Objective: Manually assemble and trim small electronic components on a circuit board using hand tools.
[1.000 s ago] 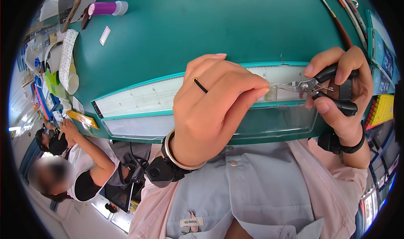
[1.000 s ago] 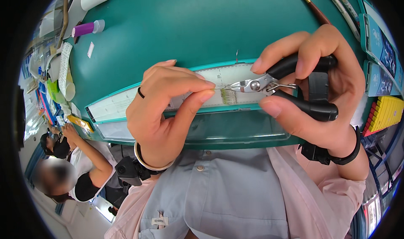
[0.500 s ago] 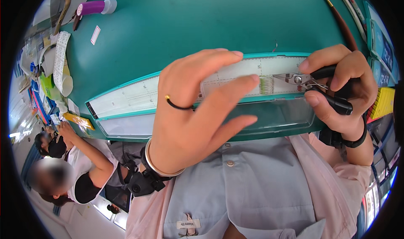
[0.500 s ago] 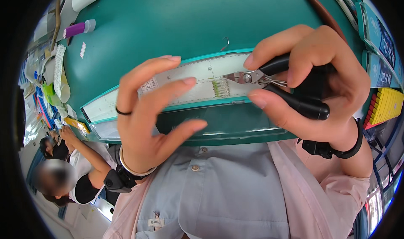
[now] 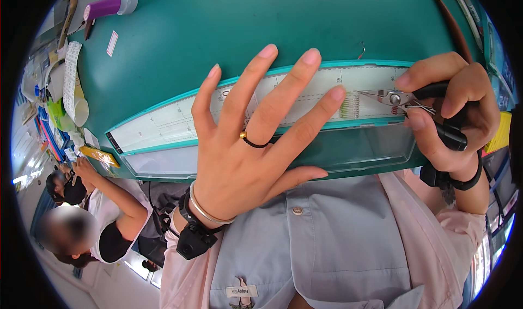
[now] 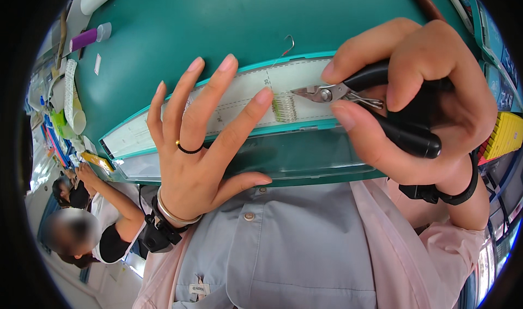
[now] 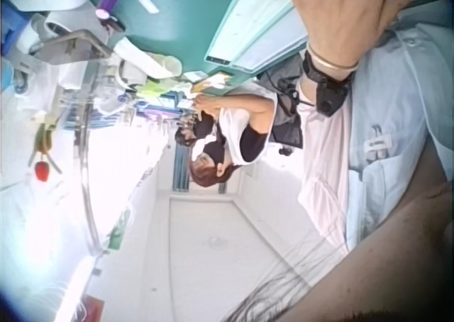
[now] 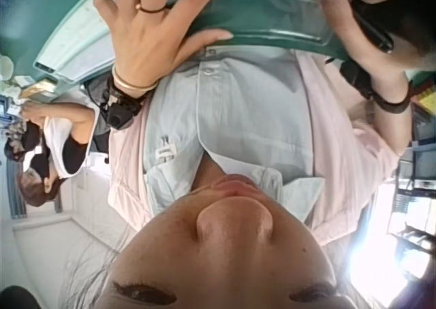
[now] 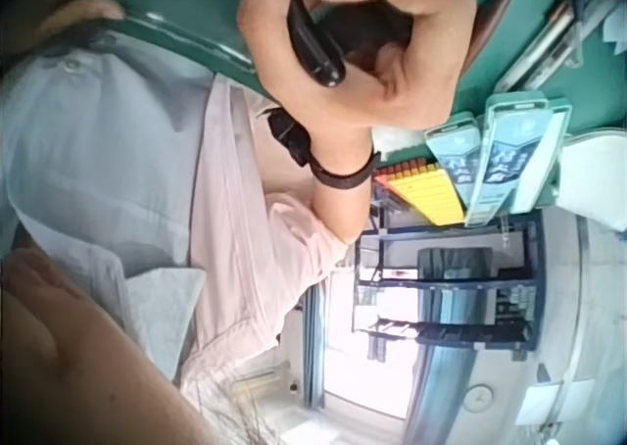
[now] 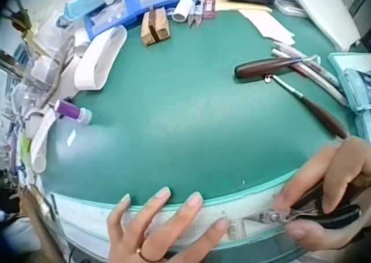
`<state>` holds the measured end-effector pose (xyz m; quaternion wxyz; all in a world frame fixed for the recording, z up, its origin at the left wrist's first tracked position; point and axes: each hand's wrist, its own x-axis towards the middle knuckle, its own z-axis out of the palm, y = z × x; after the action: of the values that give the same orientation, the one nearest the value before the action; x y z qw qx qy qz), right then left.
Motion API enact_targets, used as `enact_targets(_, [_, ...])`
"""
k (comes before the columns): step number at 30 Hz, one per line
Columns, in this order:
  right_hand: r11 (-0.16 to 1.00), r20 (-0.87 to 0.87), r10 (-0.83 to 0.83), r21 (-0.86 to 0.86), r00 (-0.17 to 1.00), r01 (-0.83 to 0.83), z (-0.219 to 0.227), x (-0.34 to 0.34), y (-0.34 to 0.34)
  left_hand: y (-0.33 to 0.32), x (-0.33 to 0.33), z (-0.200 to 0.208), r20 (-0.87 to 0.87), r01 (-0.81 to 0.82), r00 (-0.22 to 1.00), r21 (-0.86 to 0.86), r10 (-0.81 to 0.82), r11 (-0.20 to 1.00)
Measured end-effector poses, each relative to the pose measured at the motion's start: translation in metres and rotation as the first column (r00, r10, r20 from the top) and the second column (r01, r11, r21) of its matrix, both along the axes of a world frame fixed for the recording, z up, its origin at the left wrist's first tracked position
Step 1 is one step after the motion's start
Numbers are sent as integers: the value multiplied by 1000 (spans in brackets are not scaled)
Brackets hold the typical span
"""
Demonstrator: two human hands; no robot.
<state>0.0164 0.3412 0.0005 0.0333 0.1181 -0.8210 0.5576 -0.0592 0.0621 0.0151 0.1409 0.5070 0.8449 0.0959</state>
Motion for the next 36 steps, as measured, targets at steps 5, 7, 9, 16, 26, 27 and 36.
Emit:
enact_targets(5, [1000,2,6,1,1000,-6,2,-1,0,2,1,-1,-9,-13,1000,10,13,1000])
enact_targets(7, [1000,4,8,-4,1000,-8,3,-1,-1,1,1,-1,-14,-21,1000,14,21,1000])
enact_targets(9, [1000,13,14,2,1000,-14,4,-1,-1,1,1,-2,-17,-24,1000,20,24,1000])
enact_targets(16, [1000,1,30,6,1000,-30,3,-2,0,1,1,-4,-21,-26,999,62,27,998])
enact_targets(26, [1000,22,22,-14,1000,-22,1,-4,-4,-2,-1,-6,25,-47,999,142,44,989])
enact_targets(27, [1000,24,26,-16,999,-25,2,-4,-3,-2,-1,-5,25,-48,999,145,44,988])
enact_targets(36, [1000,22,9,2,1000,-9,2,-5,-4,-2,-2,-4,24,-42,999,166,39,985])
